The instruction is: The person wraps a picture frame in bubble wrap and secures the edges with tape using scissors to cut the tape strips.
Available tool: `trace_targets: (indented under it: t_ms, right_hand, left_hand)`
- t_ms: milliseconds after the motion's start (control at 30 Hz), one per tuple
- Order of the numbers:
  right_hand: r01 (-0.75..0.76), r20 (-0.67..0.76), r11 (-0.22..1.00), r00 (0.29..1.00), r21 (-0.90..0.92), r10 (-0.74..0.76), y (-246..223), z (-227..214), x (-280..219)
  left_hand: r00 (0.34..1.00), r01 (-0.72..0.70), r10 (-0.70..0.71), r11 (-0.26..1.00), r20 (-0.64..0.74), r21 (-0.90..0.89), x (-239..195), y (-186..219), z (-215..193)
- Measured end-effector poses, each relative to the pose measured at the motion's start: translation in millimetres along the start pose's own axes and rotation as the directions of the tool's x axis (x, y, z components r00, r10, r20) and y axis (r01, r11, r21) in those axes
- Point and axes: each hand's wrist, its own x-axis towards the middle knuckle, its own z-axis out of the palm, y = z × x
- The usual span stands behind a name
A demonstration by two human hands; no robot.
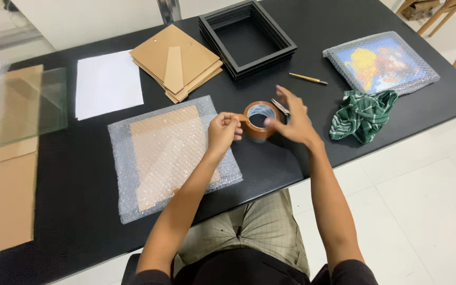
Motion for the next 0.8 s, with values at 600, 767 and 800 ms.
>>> trace_targets:
  t_ms: [600, 767, 800]
  right_hand:
    - [-0.098, -0.24, 0.983, 0.969, -0.152, 0.06, -23.7, 54.7, -5.9]
    - [-0.124, -0.168, 0.968, 0.982, -0.219, 0.088, -15.1, 56.5, 0.6]
    - [-0.124, -0.168, 0.968, 0.982, -0.218, 0.087, -11.3, 57.7, 2.1]
  left_hand:
    - [0.945, 0.324, -0.328, 0.934, -0.003, -0.152, -28.9, 6.1, 9.1]
    - [0.942, 0.332, -0.337, 0.928, 0.001, -0.167, -33.7, 6.1, 7.7]
    - [0.942, 0.332, -0.337, 0.928, 0.001, -0.167, -32.8, 2.7, 8.0]
